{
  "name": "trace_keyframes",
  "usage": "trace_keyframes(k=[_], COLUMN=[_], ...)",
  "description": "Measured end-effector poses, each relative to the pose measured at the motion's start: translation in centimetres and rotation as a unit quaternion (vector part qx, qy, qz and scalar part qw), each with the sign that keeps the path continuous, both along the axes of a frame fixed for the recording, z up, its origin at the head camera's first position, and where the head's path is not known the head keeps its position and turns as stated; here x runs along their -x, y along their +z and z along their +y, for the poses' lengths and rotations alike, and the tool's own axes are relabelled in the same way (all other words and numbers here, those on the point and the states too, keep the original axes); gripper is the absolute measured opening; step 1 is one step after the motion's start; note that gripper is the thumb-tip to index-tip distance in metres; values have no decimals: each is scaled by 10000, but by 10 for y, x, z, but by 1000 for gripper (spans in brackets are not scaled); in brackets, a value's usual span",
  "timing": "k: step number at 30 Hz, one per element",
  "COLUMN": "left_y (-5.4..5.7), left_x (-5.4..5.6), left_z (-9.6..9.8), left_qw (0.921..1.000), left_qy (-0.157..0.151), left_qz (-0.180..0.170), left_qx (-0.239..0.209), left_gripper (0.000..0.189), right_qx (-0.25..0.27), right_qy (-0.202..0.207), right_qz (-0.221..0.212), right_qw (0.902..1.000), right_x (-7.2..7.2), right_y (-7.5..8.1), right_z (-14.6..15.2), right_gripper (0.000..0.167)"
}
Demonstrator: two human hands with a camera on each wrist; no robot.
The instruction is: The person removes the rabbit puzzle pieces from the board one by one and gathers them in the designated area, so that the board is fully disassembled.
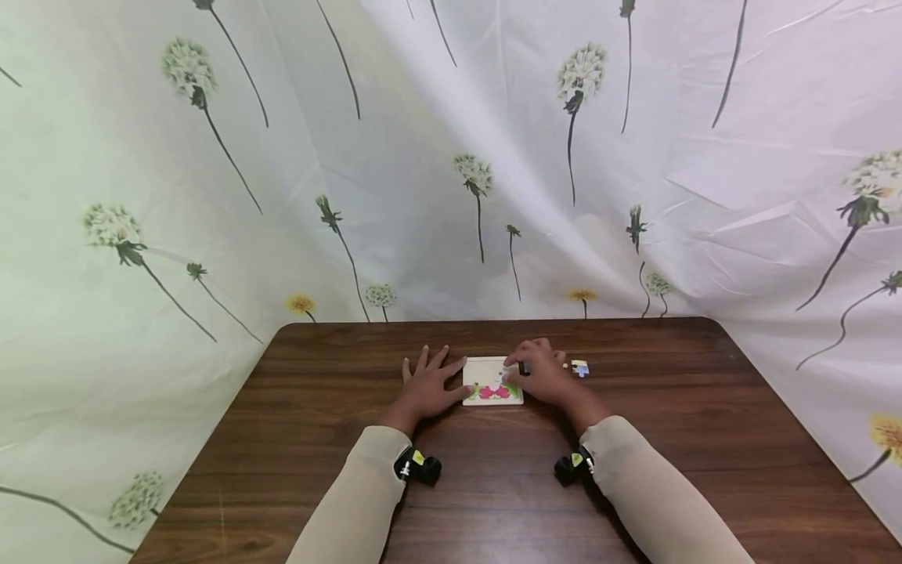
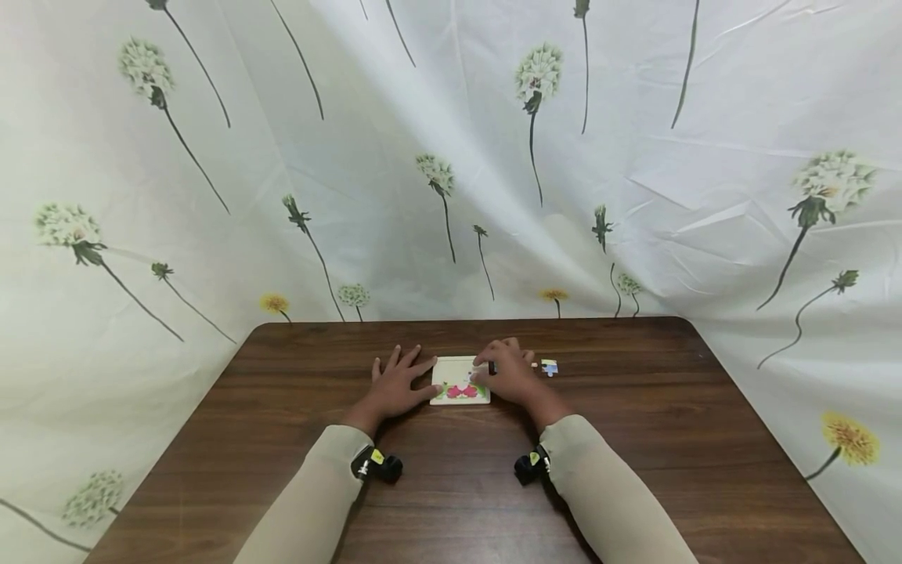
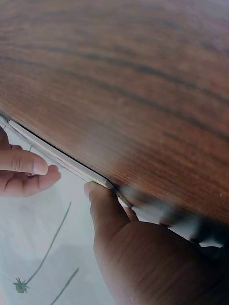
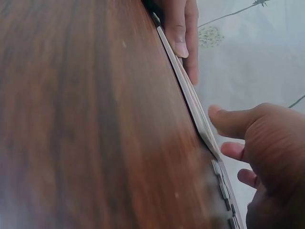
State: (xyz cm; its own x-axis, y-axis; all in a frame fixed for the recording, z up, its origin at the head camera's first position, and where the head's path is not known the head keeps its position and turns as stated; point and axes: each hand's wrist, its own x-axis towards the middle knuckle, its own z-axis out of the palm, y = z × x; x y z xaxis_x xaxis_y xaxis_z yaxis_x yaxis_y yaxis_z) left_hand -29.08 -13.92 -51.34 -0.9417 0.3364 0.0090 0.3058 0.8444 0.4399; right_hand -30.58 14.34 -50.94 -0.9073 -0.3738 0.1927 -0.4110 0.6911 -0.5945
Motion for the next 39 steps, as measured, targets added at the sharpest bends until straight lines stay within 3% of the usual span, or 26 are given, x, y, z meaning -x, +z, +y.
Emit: trace_keyframes(k=[5, 13, 20, 28, 39], left_y=[1, 0, 1, 3, 0], left_x=[-1, -1, -1, -3, -2], left_z=[0, 0, 0, 1, 0], left_qw=[10000, 10000, 10000, 10000, 10000], left_qy=[1, 27, 18, -5, 12], left_qz=[-43, -2, 63, 24, 15], left_qx=[18, 3, 0, 11, 18], left_gripper=[74, 74, 73, 72, 73], right_qx=[-145, -19, -221, -142, -86], right_qy=[17, 54, -16, -206, -104], right_qz=[-183, -155, -192, -335, -315], right_qw=[9997, 9999, 9996, 9991, 9994], right_x=[-3, -5, -2, -1, -5], right_y=[3, 3, 0, 1, 3], right_z=[-4, -7, -12, -15, -17], right_gripper=[15, 11, 5, 12, 17])
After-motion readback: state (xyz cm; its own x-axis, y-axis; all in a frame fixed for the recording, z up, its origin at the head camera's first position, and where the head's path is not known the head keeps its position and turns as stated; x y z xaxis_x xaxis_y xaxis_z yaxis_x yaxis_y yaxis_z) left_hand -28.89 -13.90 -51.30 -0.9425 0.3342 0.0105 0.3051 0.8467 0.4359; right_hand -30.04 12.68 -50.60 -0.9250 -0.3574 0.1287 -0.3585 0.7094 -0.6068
